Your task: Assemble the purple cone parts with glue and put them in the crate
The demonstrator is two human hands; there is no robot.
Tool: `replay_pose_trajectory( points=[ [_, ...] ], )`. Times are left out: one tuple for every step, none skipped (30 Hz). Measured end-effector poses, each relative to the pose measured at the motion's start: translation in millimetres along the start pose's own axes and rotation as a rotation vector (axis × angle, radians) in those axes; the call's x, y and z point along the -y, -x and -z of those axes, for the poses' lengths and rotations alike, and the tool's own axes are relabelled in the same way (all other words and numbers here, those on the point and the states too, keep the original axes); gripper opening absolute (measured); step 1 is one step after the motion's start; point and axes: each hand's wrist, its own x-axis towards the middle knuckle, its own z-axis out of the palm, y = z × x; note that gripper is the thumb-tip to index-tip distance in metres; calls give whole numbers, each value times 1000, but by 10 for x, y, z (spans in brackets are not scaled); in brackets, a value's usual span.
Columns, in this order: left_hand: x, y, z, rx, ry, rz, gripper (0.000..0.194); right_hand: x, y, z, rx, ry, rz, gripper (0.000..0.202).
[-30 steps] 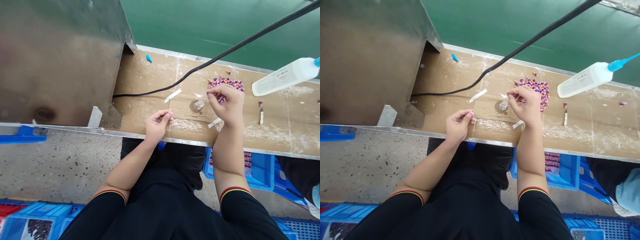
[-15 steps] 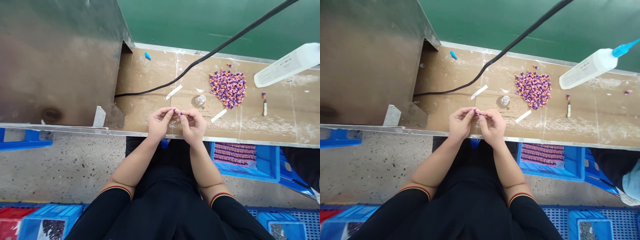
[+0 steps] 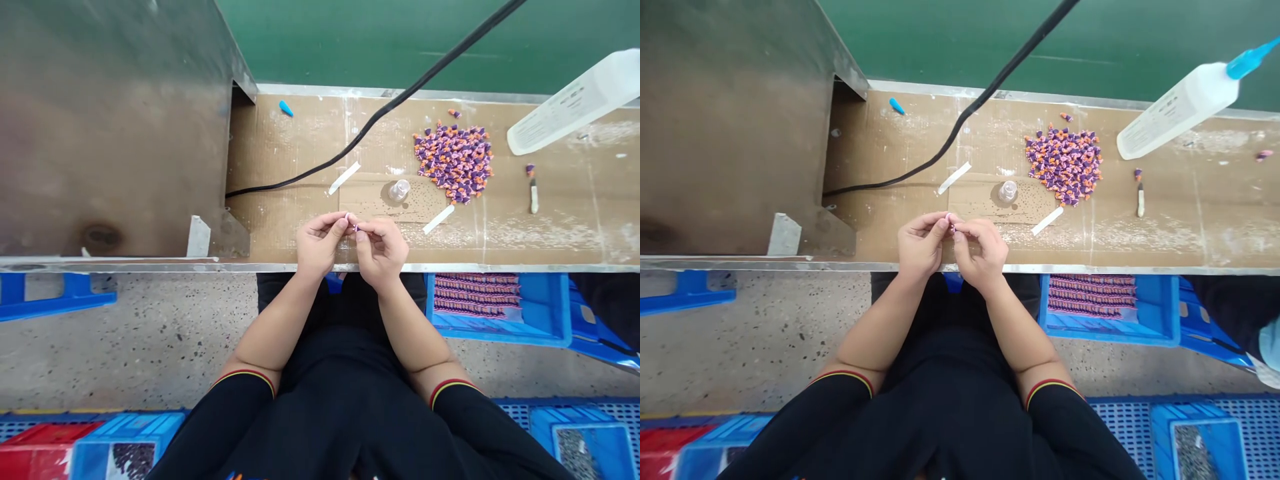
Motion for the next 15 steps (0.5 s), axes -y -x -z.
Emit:
replay_pose_trajectory(
  points=[
    [4,-6,12,15,11,12,49,3,-5,-10,-14,10,17,8],
    [4,-11,22,30,22,23,49,7,-12,-20,-32,18,43,8],
    [2,-16,31,43,32,31,48,13,-20,-29,-51,22,75,8],
    [-1,-19,38,55,38,39,47,18,-26,-36,-72,25,106,9],
    [-5,-22,44,65,42,47,46,21,-31,-43,-94,31,131,11],
    [-7,-24,49,71,46,54,46,22,-32,-47,-119,40,145,12],
    [-9,-26,54,73,50,57,46,20,-30,-49,-142,49,145,13],
    [-8,-27,58,71,55,58,47,14,-25,-50,-154,54,134,14],
    [-4,-28,63,68,63,54,47,6,-19,-50,-157,54,115,15],
    [0,-29,68,63,72,46,48,-2,-12,-50,-150,52,96,15],
    [6,-30,72,59,80,37,48,-11,-5,-49,-135,51,80,15],
    [11,-31,74,59,87,29,47,-19,-1,-49,-118,51,68,13],
    [16,-31,76,63,93,23,45,-25,1,-50,-100,55,60,11],
    [18,-30,75,68,100,19,44,-29,1,-53,-83,63,52,9],
    [19,-29,73,71,105,18,42,-31,-2,-57,-67,74,45,8]
  ],
)
